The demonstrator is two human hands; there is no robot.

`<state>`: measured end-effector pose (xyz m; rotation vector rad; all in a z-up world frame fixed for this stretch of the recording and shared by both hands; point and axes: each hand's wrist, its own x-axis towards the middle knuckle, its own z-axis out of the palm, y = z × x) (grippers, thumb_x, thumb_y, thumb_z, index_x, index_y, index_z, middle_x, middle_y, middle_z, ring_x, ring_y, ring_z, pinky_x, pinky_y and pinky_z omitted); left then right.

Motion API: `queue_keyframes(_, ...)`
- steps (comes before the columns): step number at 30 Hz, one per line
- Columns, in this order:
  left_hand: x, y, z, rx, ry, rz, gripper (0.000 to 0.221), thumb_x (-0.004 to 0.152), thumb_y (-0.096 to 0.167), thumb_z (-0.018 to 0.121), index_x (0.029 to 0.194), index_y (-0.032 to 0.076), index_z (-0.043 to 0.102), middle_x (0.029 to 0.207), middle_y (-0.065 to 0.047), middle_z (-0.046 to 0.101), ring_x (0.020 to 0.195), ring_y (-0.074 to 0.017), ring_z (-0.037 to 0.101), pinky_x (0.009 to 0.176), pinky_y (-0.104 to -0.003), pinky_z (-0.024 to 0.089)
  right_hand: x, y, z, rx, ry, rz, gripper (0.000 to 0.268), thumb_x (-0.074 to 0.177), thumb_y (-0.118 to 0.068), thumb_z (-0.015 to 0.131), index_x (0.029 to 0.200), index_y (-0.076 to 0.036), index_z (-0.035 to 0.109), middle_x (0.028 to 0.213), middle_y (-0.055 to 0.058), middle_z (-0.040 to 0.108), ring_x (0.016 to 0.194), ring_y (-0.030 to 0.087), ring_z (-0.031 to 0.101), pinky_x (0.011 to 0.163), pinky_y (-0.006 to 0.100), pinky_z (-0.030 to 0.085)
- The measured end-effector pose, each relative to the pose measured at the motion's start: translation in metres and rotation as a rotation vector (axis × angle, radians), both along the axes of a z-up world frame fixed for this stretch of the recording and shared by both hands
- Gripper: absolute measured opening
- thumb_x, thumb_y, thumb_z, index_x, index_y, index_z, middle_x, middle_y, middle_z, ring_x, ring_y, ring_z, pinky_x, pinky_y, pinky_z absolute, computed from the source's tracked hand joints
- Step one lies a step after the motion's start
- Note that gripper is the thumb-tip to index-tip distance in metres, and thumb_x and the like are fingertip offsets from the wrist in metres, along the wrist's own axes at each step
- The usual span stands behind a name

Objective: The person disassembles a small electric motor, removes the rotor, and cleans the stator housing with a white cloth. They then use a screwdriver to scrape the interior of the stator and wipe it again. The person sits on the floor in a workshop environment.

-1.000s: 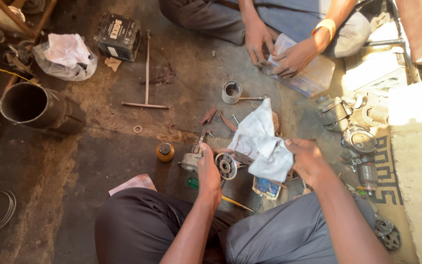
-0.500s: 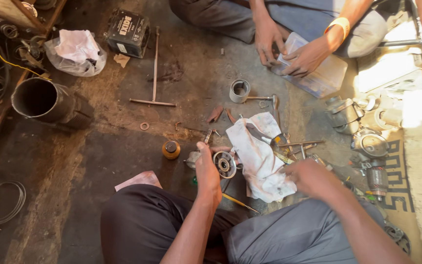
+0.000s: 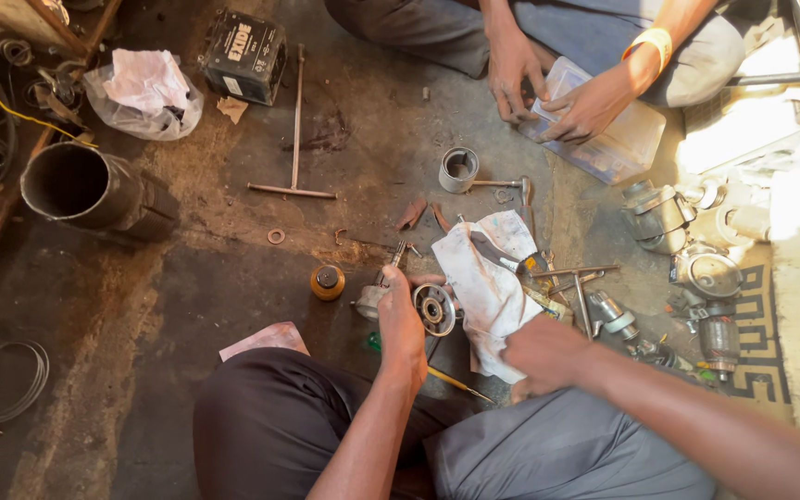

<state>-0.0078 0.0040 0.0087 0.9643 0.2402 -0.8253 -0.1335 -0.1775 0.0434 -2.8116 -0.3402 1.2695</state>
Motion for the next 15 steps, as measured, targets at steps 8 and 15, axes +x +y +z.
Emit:
queue_keyframes(8,0.006,0.003,0.01,0.027,0.032,-0.017,0.08,0.101,0.064,0.029,0.097,-0.004,0.072,0.081,-0.014,0.074,0.066,-0.0223,0.074,0.061,-0.032,0.06,0.014,-0.01,-0.021,0.2,-0.127,-0.402,0.02,0.083,-0.023,0.072,0.089,-0.005,0.078,0.095,0.014,0.074,0.09,0.033,0.071,0.079,0.045,0.055)
queue_keyframes(15,0.006,0.001,0.011,-0.012,0.02,-0.028,0.079,0.103,0.062,0.028,0.099,-0.005,0.071,0.084,-0.015,0.075,0.069,-0.0224,0.074,0.063,-0.031,0.061,-0.021,-0.064,0.003,1.443,-0.027,-1.773,0.034,0.092,-0.018,0.057,0.111,0.008,0.067,0.111,0.021,0.074,0.103,0.036,0.068,0.093,0.053,0.052)
